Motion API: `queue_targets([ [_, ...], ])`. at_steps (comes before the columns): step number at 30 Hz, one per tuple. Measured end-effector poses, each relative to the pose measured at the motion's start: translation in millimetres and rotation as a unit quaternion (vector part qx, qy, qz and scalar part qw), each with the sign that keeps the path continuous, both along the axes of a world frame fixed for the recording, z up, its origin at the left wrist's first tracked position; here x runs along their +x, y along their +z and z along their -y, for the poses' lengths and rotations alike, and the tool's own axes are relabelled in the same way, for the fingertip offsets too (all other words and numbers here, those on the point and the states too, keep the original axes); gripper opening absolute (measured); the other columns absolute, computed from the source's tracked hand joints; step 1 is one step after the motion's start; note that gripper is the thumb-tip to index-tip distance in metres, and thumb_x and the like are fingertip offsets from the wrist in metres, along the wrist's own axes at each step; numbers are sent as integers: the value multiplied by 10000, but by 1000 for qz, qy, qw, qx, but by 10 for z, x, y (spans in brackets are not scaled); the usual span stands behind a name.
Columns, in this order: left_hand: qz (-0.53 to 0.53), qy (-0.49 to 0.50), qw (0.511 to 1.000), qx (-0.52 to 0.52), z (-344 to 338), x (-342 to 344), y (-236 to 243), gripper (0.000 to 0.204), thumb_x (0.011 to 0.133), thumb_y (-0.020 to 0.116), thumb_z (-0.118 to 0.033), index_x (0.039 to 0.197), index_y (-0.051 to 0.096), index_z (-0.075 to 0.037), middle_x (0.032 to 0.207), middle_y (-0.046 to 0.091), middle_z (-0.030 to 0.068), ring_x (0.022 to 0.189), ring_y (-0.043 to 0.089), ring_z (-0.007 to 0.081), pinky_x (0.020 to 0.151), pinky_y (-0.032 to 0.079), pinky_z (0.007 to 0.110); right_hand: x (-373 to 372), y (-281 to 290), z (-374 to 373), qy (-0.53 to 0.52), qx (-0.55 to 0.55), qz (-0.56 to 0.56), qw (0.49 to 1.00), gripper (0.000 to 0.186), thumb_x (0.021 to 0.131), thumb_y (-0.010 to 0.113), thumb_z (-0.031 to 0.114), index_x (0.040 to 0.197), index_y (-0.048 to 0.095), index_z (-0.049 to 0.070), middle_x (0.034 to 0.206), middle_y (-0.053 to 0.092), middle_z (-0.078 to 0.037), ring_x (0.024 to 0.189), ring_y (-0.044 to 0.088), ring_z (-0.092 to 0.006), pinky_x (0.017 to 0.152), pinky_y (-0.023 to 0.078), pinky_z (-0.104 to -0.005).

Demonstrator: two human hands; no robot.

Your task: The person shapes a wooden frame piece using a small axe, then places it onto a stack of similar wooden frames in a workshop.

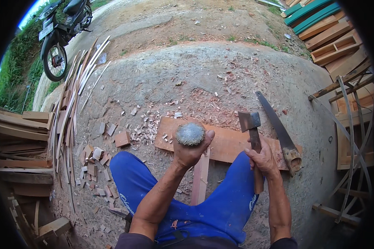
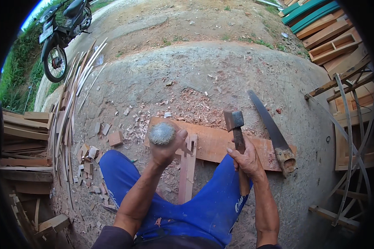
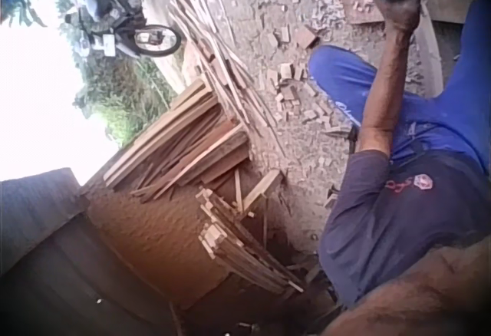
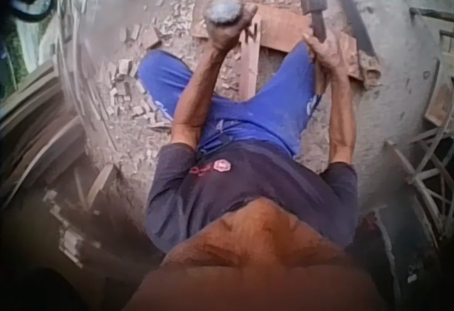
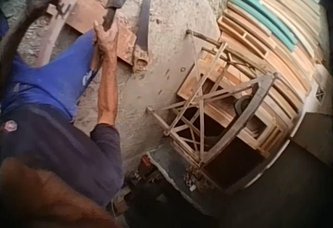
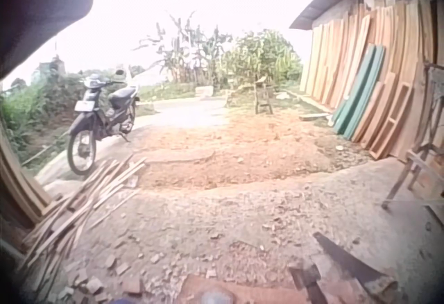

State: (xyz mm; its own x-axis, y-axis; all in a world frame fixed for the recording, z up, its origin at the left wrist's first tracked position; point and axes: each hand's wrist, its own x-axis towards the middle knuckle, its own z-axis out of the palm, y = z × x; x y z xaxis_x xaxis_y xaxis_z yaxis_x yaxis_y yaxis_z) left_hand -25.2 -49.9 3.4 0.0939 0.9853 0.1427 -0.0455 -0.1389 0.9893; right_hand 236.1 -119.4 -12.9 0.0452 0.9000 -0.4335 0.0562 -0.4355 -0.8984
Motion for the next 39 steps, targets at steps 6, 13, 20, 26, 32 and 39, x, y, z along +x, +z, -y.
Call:
queue_targets([
  [6, -28, -59, 997, -29, -137, 42, -142, 203, 857, 775, -131, 804, 602, -38, 664, 603, 13, 614, 574, 104, 577, 479, 293, -119, -65, 264, -60, 2, -18, 998, 473, 895, 725, 169, 1253, 488, -31, 685, 538, -13, 464, 505, -87, 415, 433, -257],
  [13, -120, -120, 984, -46, -67, 274, -323, 226, 875, 771, -191, 865, 601, -42, 663, 598, 34, 612, 590, 152, 597, 500, 340, -190, 694, 93, 47, 149, 190, 969, 557, 893, 705, 127, 1379, 461, 10, 785, 603, -67, 606, 610, -135, 523, 491, -304],
  [20, -203, -62, 964, 163, 186, 150, -593, 193, 838, 733, -137, 1007, 689, -56, 897, 684, 79, 855, 667, 259, 760, 529, 412, -540, 1408, 108, 230, 375, 494, 750, 573, 887, 609, 44, 1429, 425, 35, 928, 675, -226, 766, 717, -362, 611, 559, -447],
  [26, -87, -122, 978, 146, -328, 290, -414, 163, 891, 685, -139, 1006, 708, -26, 1005, 742, 116, 918, 708, 239, 799, 560, 356, -590, 1309, 219, 257, 214, 441, 833, 527, 867, 591, 93, 1376, 457, 58, 885, 667, -291, 806, 677, -475, 702, 545, -535],
  [32, -198, -83, 951, 223, 44, 354, -358, 113, 857, 731, -96, 800, 664, -26, 740, 666, 106, 639, 646, 208, 576, 505, 330, -606, 1134, 427, 98, 235, 309, 916, 476, 886, 684, 126, 1327, 524, 53, 1034, 684, -232, 932, 688, -428, 797, 542, -449],
  [39, -96, -300, 887, 339, 1095, -76, -488, 221, 773, 825, -94, 784, 606, -73, 746, 627, 76, 642, 614, 270, 592, 489, 385, -508, 911, 513, 47, 126, 252, 958, 516, 885, 695, 118, 1360, 511, 34, 1055, 693, -196, 964, 703, -309, 862, 528, -397],
])
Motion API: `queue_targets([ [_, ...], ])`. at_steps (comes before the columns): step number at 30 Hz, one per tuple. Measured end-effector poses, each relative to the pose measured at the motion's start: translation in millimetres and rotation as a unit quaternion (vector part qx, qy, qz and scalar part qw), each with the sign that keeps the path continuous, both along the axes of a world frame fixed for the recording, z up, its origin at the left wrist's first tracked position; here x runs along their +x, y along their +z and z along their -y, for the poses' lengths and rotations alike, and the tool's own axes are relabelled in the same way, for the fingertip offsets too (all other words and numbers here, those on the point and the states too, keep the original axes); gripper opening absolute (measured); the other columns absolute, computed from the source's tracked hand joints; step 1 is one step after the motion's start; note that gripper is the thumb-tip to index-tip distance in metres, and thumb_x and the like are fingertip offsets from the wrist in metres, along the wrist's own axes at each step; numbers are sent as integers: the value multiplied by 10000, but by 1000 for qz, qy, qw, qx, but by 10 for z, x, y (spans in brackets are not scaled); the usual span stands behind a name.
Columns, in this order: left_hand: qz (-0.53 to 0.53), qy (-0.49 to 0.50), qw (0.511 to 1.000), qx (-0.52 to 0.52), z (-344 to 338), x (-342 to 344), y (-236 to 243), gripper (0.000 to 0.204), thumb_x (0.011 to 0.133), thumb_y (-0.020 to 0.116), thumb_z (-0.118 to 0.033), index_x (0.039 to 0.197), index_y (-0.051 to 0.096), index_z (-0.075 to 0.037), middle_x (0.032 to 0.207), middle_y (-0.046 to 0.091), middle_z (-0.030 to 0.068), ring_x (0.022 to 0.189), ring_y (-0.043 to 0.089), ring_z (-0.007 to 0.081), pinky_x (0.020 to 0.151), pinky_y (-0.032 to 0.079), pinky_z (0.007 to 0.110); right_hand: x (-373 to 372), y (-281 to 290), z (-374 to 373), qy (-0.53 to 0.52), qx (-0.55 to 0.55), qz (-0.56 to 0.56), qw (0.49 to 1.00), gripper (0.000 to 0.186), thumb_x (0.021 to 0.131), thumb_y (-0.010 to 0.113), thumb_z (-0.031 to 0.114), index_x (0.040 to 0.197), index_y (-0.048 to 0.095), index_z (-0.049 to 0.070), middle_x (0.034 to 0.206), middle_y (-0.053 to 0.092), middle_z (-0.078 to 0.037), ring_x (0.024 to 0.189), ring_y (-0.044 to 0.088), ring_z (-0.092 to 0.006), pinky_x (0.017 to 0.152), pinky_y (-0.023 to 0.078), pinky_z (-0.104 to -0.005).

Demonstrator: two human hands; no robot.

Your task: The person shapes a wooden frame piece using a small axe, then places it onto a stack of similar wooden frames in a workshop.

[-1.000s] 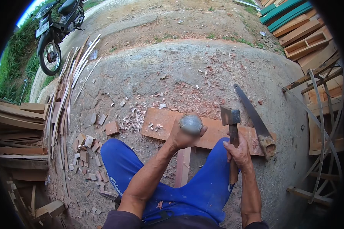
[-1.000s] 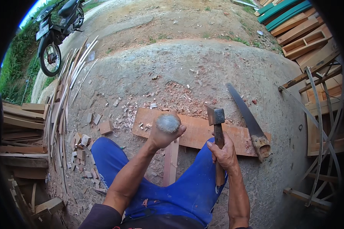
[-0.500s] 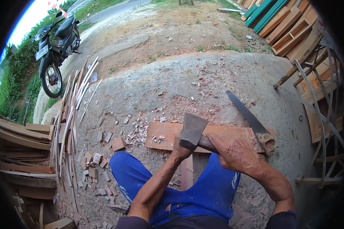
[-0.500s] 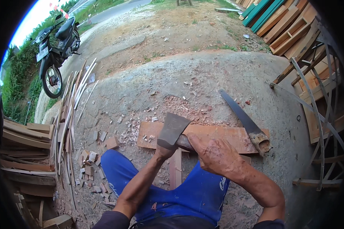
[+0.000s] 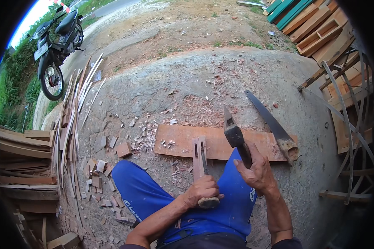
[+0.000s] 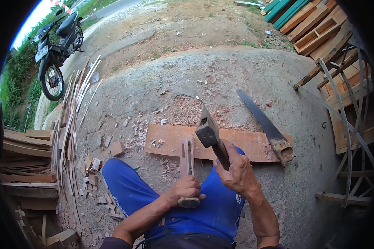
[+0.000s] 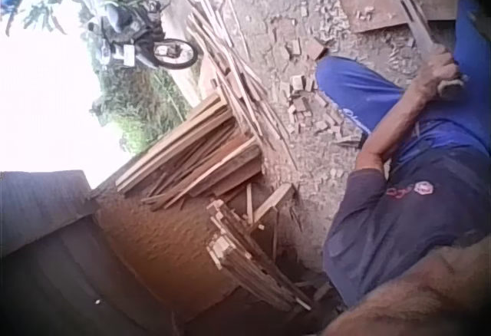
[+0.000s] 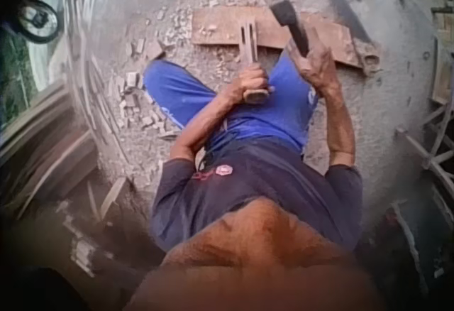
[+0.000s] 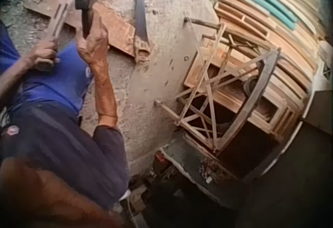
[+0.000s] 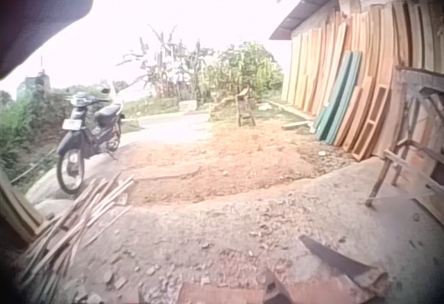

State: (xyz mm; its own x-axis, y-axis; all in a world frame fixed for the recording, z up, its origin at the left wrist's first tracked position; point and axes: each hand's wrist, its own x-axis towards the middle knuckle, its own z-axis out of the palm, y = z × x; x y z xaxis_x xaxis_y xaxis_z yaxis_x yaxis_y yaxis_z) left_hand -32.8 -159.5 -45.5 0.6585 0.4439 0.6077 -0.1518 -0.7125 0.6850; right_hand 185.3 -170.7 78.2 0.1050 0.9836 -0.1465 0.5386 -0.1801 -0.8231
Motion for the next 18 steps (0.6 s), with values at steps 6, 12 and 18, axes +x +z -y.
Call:
queue_targets([
  [6, 120, 275, 950, -89, -869, 42, 816, 169, 860, 755, -71, 887, 591, -41, 768, 609, 31, 666, 582, 111, 600, 474, 270, 34, -262, 108, -6, -18, 10, 1000, 534, 871, 698, 110, 1359, 501, 20, 996, 695, -199, 902, 703, -297, 820, 536, -396],
  [12, 165, 302, 919, -190, -1276, 236, 682, 213, 811, 816, -94, 792, 615, -24, 719, 612, 25, 614, 568, 116, 578, 475, 290, 148, -560, 204, -39, -22, 13, 999, 561, 849, 709, 122, 1355, 500, 2, 984, 698, -184, 872, 700, -265, 800, 542, -368],
  [18, 110, 313, 898, -289, -1392, 235, 274, 216, 814, 804, -91, 780, 603, -19, 718, 591, 41, 631, 564, 125, 594, 483, 301, 170, -660, 262, -55, -69, 10, 996, 571, 841, 711, 154, 1360, 507, 29, 909, 687, -200, 846, 713, -331, 779, 541, -409],
])
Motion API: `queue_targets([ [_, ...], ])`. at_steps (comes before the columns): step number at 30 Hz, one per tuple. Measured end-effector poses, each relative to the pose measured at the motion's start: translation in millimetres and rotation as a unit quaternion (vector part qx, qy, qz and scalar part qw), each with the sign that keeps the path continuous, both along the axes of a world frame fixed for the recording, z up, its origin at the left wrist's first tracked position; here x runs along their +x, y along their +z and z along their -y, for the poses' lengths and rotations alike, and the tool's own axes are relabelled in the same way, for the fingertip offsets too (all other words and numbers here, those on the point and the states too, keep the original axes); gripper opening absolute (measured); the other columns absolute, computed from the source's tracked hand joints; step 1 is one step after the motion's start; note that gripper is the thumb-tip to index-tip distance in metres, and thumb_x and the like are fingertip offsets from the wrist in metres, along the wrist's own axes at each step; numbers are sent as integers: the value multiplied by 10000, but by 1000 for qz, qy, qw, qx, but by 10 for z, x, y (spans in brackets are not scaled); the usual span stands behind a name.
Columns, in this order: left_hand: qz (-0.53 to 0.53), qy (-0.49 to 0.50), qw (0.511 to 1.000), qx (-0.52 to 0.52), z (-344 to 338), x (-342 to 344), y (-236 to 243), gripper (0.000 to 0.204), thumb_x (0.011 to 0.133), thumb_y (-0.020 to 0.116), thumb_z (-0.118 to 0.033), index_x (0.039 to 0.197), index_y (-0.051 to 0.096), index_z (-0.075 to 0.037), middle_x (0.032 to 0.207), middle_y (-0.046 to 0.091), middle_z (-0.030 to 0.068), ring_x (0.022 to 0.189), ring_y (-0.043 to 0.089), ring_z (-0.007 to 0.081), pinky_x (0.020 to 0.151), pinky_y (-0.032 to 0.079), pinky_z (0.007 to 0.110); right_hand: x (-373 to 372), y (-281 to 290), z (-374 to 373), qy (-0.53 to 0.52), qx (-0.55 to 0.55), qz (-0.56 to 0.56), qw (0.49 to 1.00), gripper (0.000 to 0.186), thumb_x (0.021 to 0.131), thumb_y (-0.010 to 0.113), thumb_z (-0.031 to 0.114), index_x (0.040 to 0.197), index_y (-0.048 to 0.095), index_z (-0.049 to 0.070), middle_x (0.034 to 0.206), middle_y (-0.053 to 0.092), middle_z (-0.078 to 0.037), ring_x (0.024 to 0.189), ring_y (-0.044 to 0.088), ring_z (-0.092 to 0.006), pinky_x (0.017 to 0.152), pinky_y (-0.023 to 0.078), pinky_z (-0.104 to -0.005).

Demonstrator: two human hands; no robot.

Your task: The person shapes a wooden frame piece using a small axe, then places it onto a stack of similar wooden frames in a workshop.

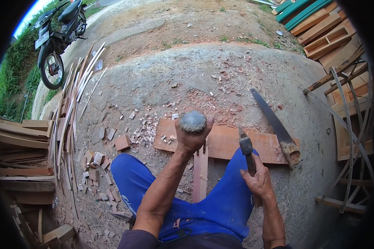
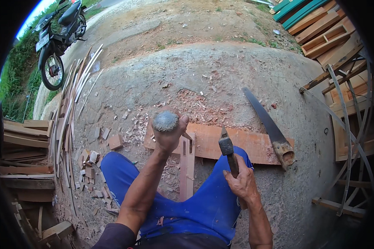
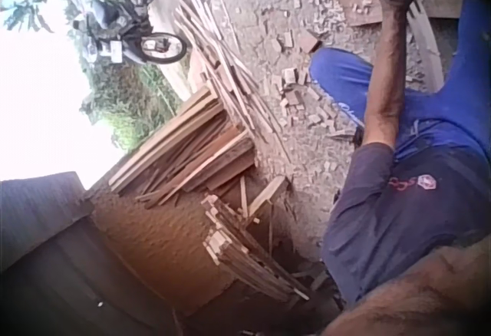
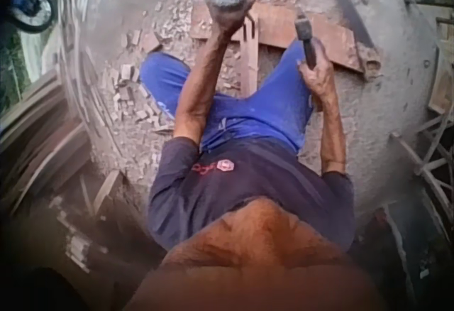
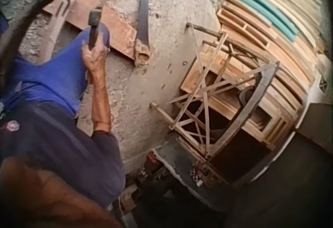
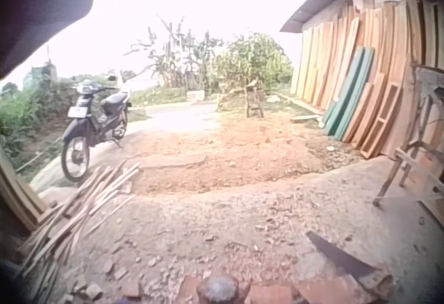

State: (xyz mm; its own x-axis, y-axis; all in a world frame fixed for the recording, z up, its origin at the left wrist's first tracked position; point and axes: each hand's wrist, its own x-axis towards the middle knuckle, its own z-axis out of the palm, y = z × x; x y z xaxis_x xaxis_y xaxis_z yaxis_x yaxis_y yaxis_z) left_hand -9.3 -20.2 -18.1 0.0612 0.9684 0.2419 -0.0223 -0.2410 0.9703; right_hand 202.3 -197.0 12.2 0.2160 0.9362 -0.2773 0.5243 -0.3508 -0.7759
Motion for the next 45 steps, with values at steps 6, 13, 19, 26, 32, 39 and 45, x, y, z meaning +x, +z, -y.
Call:
queue_targets([
  [6, -144, -3, 970, 193, 233, 52, -43, 171, 820, 777, -35, 798, 608, -48, 731, 627, 59, 629, 620, 160, 574, 504, 301, -65, 10, 0, -2, 44, 1, 999, 564, 844, 712, 135, 1356, 505, 21, 925, 700, -205, 868, 723, -326, 778, 545, -400],
  [13, -157, -30, 970, 181, 37, 253, -325, 239, 850, 772, -135, 714, 601, -38, 664, 588, 34, 582, 577, 156, 531, 462, 342, -243, 130, -123, 36, 71, -14, 997, 581, 853, 729, 92, 1373, 483, 10, 943, 708, -190, 848, 723, -263, 750, 548, -348],
  [19, 57, -98, 985, -128, -705, 462, -506, 261, 827, 768, -131, 653, 584, -66, 559, 546, -4, 481, 471, 75, 444, 376, 274, -268, 209, -226, 31, 96, -42, 994, 570, 850, 740, 90, 1358, 494, 14, 791, 642, -91, 703, 639, -155, 671, 520, -304],
  [26, 9, -2, 989, -149, -936, 541, -841, 225, 826, 768, -126, 697, 589, -81, 554, 544, -10, 410, 474, 92, 385, 347, 277, -181, 179, 12, -3, 89, -68, 994, 568, 836, 744, 86, 1344, 501, 16, 713, 599, -48, 631, 596, -126, 618, 511, -303],
  [32, 24, 17, 984, -174, -916, 574, -914, 175, 801, 732, -162, 751, 673, -6, 649, 610, -20, 597, 527, 78, 567, 441, 290, -154, 261, 21, 12, 83, -59, 995, 554, 840, 722, 76, 1345, 501, 18, 806, 672, -119, 717, 674, -203, 675, 537, -342],
  [39, -4, -19, 987, -158, -837, 554, -840, 146, 815, 708, -114, 755, 670, 14, 662, 614, -27, 601, 510, 65, 552, 425, 289, 126, 713, -1443, 114, 262, 73, 956, 449, 885, 656, 159, 1293, 517, 34, 1067, 679, -237, 982, 680, -403, 835, 533, -441],
  [45, -28, 92, 994, -58, -402, 590, -487, 149, 843, 711, -73, 740, 618, -21, 663, 622, 13, 595, 607, 106, 532, 476, 286, 53, 814, -2008, 358, -57, 257, 896, 438, 803, 592, 101, 1230, 515, 40, 1081, 665, -244, 1021, 626, -449, 845, 485, -514],
])
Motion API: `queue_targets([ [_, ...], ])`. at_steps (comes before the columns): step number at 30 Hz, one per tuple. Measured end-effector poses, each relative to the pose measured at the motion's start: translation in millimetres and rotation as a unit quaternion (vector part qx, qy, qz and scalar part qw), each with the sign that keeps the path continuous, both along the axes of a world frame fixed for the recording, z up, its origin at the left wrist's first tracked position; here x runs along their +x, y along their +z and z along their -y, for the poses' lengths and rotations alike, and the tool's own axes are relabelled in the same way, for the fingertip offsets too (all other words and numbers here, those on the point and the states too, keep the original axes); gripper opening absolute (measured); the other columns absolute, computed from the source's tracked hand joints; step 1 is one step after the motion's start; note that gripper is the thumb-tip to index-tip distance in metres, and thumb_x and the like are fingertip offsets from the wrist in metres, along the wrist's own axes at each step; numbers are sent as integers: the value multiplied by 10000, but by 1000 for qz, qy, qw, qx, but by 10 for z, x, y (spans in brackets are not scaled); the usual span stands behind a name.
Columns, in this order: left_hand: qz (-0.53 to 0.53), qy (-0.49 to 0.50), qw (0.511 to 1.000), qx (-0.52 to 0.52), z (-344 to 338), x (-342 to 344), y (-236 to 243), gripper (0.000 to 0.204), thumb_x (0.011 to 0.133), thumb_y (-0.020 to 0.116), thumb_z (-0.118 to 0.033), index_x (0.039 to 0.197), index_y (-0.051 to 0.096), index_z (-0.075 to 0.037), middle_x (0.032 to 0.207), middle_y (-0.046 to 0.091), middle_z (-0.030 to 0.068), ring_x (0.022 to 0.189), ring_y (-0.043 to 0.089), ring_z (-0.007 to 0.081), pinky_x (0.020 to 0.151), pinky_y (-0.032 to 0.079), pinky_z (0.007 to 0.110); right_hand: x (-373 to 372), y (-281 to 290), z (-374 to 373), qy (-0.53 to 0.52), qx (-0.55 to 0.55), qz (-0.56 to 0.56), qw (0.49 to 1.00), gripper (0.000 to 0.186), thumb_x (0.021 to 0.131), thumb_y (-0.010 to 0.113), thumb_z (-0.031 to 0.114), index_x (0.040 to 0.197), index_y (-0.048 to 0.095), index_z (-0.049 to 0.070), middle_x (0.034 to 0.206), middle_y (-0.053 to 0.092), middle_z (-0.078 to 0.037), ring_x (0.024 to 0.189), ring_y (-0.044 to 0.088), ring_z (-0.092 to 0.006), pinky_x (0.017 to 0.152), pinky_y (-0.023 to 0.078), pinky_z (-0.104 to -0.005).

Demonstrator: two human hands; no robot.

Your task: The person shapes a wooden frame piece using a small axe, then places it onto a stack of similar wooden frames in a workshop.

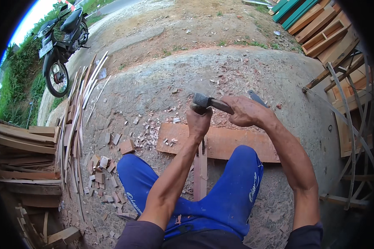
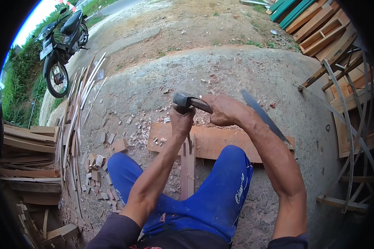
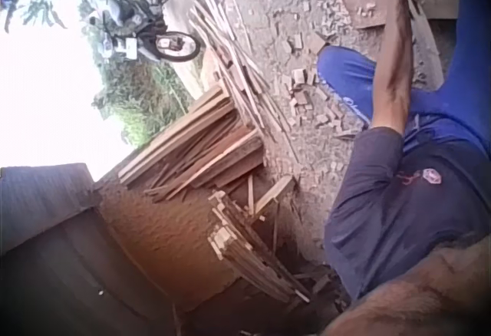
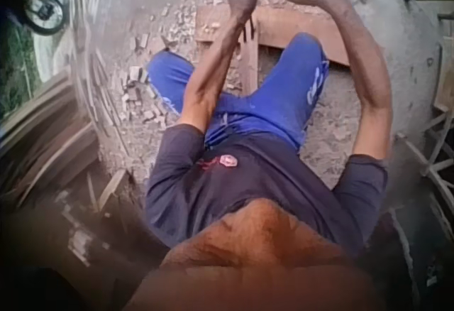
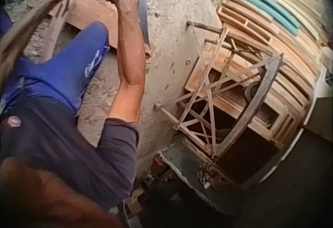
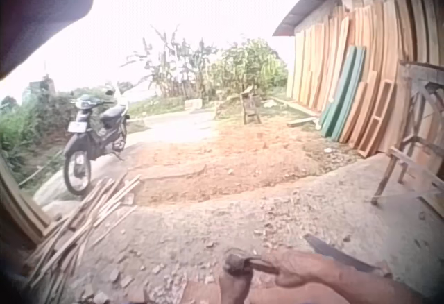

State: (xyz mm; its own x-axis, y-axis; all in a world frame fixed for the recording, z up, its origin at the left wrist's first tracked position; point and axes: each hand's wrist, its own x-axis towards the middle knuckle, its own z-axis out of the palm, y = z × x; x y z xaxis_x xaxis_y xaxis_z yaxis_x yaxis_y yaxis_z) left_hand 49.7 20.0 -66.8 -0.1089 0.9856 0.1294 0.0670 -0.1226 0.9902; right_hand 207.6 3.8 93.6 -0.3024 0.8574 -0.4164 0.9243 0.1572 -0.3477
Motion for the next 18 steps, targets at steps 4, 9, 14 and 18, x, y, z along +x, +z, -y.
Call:
queue_targets([
  [4, -30, 58, 997, 40, -115, 72, -146, 164, 852, 763, -135, 885, 702, 14, 782, 693, 24, 743, 647, 99, 654, 506, 290, 122, -233, 454, -108, 42, -170, 979, 582, 801, 688, 176, 1349, 520, 73, 1161, 649, -216, 1072, 638, -375, 925, 491, -438],
  [9, -105, 21, 991, -85, -423, 46, -204, 206, 812, 750, -141, 706, 681, 22, 620, 620, 18, 616, 540, 84, 546, 457, 308, -58, -730, 956, -230, 69, -330, 913, 630, 821, 723, 166, 1396, 497, 40, 1186, 666, -217, 1133, 647, -330, 975, 491, -403],
  [14, -48, 120, 966, 223, 79, 41, 152, 164, 828, 689, -88, 704, 645, 8, 641, 663, 70, 602, 626, 140, 574, 495, 328, -50, -920, 1382, -356, -10, -334, 873, 608, 831, 727, 144, 1377, 497, 7, 963, 663, -146, 875, 667, -244, 790, 539, -378],
  [18, -26, -129, 949, -285, -651, 4, -38, 190, 787, 730, -67, 643, 619, -12, 576, 573, 36, 497, 530, 124, 438, 383, 317, 70, -1047, 1558, -411, -51, -402, 817, 603, 842, 731, 150, 1380, 494, 19, 727, 577, -33, 559, 571, -117, 504, 489, -300],
])
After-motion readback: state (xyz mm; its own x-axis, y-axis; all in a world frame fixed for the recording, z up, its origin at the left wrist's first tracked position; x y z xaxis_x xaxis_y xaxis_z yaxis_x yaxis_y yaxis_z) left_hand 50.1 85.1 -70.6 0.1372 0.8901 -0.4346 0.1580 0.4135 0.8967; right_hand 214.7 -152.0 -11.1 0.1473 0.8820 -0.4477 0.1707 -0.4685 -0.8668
